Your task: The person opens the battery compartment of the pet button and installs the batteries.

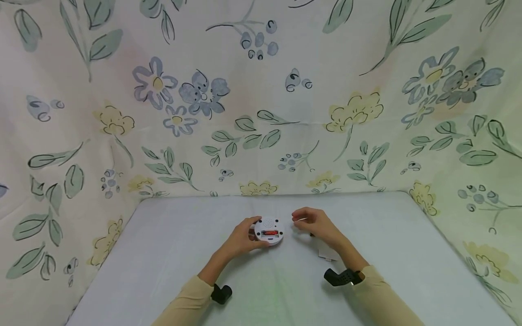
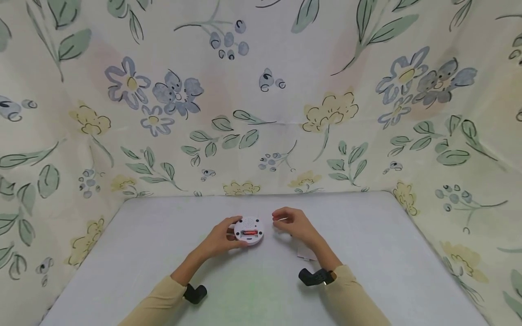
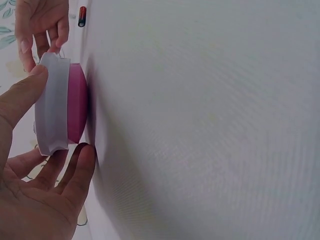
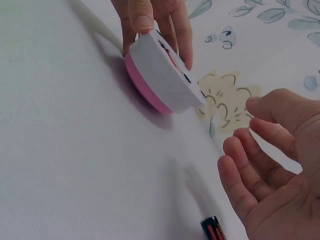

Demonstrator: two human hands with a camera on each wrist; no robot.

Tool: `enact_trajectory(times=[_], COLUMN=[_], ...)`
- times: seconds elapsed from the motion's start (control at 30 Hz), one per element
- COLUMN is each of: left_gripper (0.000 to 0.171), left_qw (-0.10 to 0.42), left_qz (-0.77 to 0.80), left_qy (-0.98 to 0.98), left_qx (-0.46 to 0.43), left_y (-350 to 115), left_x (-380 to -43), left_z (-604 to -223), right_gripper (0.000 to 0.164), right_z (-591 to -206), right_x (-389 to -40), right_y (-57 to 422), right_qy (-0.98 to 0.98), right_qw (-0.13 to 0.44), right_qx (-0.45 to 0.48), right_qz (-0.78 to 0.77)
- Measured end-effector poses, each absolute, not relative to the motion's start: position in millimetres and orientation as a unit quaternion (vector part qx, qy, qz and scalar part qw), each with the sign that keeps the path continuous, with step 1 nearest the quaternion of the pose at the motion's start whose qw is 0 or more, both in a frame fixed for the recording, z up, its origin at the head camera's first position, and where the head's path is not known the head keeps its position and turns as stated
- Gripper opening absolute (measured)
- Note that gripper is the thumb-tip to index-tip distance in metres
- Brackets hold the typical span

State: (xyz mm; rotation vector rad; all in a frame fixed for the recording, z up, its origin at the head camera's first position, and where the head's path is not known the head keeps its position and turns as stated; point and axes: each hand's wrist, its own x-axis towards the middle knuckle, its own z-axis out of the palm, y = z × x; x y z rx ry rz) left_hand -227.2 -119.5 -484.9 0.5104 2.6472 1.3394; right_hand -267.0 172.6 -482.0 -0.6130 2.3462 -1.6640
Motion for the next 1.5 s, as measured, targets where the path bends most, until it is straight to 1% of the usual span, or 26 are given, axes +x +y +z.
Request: enact_trajectory(times=[0.23,0.43,0.83,1.07,1.27,1.5], left_gripper=[0.085,0.085,0.085,0.084,0.084,0.084], left_qw=[0.062,0.068,0.068,0.069,0.068,0.071], left_qz=[0.442,0.451,0.449,0.45,0.447,0.447], left_qy=[0.877,0.875,0.873,0.873,0.875,0.875], left_qx=[0.176,0.166,0.176,0.174,0.173,0.172], left_y=[-121,-120,-120,-121,-121,-121], left_x=[-226,-226,-226,-226,-226,-225], left_z=[-484,-485,-484,-483,-484,-484], right_gripper=[0.037,0.036,0.035,0.036,0.033,0.043], right_z=[-479,-479,-477,-481,-491,-495], right_x=[-264,-263,-259,-255,-251,-243], right_y=[188,204,232,244,250,251], right_qy=[0.802,0.805,0.816,0.823,0.831,0.851], right_qw=[0.088,0.066,0.033,0.037,0.03,0.012], right_qx=[-0.195,-0.207,-0.204,-0.21,-0.24,-0.258], right_qz=[-0.558,-0.551,-0.539,-0.527,-0.501,-0.457])
